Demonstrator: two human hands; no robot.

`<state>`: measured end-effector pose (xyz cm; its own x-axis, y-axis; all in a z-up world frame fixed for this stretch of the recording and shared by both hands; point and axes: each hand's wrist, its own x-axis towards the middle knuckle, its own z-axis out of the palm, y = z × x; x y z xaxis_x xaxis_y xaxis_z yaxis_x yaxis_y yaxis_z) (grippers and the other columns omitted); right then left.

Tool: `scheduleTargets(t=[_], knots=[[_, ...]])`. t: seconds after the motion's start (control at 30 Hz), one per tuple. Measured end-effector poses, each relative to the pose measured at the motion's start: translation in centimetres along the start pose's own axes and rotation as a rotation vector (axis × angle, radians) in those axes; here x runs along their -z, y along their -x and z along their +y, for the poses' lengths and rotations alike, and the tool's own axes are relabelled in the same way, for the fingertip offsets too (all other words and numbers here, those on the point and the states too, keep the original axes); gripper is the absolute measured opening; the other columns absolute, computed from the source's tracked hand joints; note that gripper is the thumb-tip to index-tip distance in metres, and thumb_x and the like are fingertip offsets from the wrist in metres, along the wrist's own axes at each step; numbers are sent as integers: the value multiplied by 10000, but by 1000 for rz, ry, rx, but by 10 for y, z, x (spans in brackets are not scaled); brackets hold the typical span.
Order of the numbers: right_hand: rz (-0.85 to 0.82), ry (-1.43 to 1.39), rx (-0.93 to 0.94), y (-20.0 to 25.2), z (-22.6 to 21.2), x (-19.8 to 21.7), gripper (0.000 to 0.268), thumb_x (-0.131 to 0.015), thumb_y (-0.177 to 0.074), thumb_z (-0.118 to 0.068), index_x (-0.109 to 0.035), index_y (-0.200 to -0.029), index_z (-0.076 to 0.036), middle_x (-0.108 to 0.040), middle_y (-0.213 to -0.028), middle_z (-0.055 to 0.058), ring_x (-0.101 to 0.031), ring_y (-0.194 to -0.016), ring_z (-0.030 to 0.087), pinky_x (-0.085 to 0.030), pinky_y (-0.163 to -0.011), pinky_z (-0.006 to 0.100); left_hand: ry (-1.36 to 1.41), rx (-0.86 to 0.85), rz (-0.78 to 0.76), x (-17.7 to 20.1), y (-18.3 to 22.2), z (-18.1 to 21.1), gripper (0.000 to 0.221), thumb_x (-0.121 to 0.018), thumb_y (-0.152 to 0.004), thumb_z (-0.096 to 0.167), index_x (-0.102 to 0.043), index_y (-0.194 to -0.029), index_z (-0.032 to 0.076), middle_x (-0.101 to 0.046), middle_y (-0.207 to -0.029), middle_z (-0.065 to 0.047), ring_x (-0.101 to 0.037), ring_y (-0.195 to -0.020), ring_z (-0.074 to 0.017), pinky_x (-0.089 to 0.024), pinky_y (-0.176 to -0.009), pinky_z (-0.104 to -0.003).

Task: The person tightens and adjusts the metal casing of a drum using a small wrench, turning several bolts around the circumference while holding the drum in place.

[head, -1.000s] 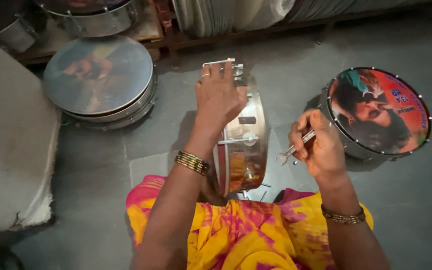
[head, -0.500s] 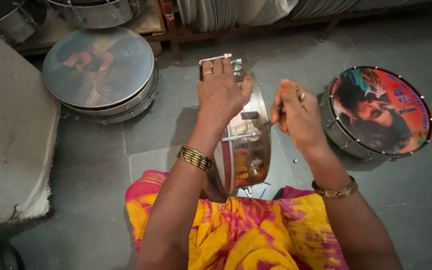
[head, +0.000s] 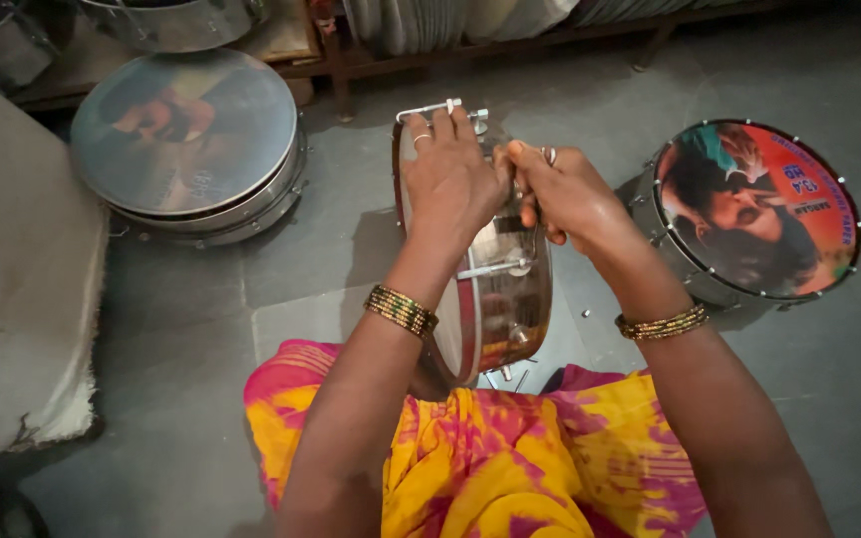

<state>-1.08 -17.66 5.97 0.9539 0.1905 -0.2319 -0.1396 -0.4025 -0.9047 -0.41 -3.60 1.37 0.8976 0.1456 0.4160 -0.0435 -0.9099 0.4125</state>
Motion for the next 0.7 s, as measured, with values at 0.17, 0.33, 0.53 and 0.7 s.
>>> scheduleTargets(t=[0.17,0.33,0.53,0.7], knots=[[45,121,178,11,8,0,434,-503,-1059,-418,-609,-788,-97,-527,-521,3,-440,-411,79,-332,-382,281,-27,-7,-53,-6,-5,4,794,-638,-859,477,-478,-1439,-40,-530,-1414,-179,-386,-1394,-471,-518,-941,-541],[126,117,574,29,45,3,348,-528,-1108,-266,-572,-845,-42,-524,-591,8,-510,-525,86,-415,-490,301,32,-8,2,-8,-8,6,712,-585,-920,469,-517,-1401,-51,-542,-1392,-209,-398,-1369,-469,-511,-990,-546],[216,348,1204,79,118,-21,226,-647,-1027,-192,-562,-881,-42,-639,-904,118,-646,-800,327,-528,-699,429,30,-29,11,-4,-13,2,668,-574,-889,421,-545,-1347,-65,-573,-1326,-217,-453,-1298,-477,-525,-927,-560],[228,345,1240,93,138,-21,213,-590,-1053,-271,-506,-955,-102,-670,-992,161,-657,-853,325,-534,-761,403,39,-67,32,-7,-10,-6,620,-590,-899,398,-569,-1324,-52,-592,-1305,-231,-469,-1277,-506,-540,-947,-548]])
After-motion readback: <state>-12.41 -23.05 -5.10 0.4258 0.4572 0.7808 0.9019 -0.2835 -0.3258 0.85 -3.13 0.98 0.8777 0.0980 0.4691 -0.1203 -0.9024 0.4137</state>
